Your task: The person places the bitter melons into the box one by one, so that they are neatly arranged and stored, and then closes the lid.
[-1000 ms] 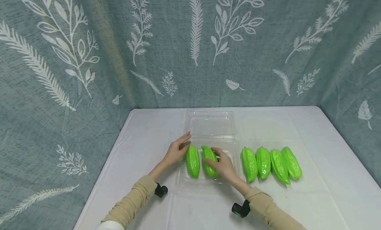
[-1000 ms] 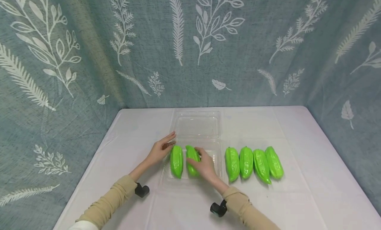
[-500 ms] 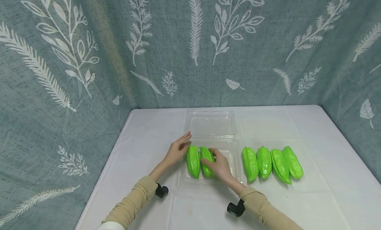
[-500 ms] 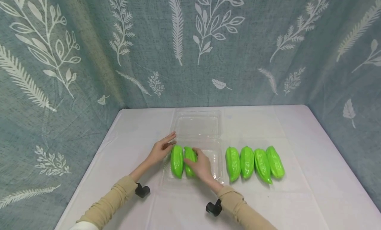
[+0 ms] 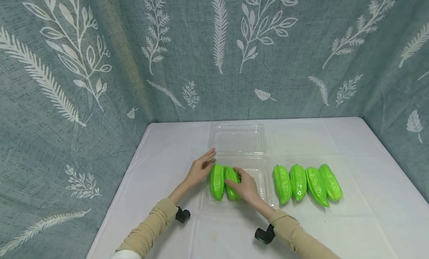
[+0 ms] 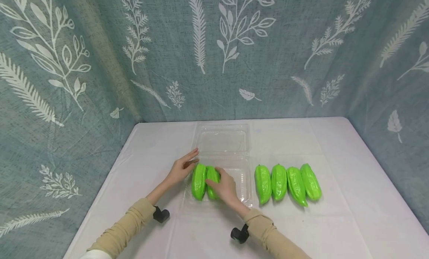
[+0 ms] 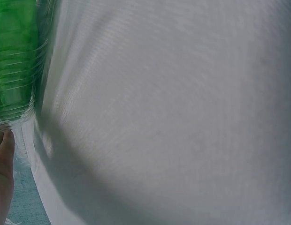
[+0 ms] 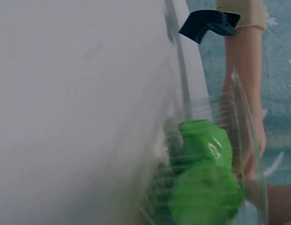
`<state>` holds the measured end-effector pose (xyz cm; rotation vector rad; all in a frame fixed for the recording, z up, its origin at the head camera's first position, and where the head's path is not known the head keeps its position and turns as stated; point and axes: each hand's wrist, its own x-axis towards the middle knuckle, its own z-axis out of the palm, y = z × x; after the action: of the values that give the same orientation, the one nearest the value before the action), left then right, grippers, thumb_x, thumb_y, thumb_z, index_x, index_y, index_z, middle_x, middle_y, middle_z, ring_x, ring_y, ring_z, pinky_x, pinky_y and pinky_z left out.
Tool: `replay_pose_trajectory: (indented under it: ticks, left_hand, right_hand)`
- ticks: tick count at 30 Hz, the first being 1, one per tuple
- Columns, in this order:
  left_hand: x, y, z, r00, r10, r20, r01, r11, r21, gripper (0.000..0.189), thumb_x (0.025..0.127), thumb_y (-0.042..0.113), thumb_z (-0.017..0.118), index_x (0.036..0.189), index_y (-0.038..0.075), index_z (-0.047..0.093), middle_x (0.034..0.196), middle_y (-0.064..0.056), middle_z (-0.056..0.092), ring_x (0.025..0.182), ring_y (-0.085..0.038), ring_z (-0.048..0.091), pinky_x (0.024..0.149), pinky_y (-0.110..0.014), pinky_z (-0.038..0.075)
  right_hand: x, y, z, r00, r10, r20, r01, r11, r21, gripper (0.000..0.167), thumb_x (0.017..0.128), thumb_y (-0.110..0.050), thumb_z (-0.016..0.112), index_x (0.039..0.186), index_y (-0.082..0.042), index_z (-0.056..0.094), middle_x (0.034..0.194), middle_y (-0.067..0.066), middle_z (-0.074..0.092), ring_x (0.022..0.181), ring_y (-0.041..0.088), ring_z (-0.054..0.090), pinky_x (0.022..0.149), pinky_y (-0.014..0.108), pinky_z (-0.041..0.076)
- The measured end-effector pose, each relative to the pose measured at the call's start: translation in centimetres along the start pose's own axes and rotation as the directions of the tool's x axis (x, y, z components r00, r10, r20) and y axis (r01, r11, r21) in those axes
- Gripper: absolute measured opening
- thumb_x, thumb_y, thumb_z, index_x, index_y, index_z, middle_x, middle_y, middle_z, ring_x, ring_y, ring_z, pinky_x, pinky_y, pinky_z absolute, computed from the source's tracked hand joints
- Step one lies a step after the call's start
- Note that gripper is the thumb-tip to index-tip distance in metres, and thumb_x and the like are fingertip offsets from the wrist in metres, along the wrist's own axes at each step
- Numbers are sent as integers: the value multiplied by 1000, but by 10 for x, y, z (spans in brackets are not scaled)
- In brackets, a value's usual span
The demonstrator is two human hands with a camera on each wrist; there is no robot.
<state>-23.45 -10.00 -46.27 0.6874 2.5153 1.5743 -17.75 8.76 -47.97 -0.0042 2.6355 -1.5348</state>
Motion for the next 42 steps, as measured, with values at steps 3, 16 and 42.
replay_pose_trajectory:
  ticks: [3, 16, 42]
  left_hand:
    - [-1, 1, 0, 1000, 1, -3, -1, 1000, -2, 44, 92, -10, 46, 135, -13, 41, 150, -25, 31, 119, -41, 55, 106, -48, 42]
    - [-2, 7, -1, 1000, 5, -1, -5, 1000, 12, 44, 91, -11, 46, 134, -16, 40, 148, -28, 31, 118, -43, 54, 104, -48, 44]
    - [1, -6, 3, 999, 19, -36, -18, 999, 28, 44, 91, -11, 47, 134, -13, 43, 149, -24, 34, 117, -41, 56, 105, -51, 43]
  right_hand:
    - [0, 0, -5, 999, -6, 41, 6, 1000, 1, 60, 86, -24, 67, 133, 8, 47, 127, 28, 57, 110, 39, 60, 90, 45, 56]
    - [-5, 2, -11, 991, 32, 131, -46, 994, 103, 62, 83, -11, 66, 137, 7, 42, 134, 29, 51, 118, 42, 55, 97, 46, 52]
    - [-9, 5, -13, 994, -67, 82, 60, 994, 87, 67, 84, -18, 72, 137, 8, 41, 137, 33, 45, 115, 48, 56, 92, 48, 55]
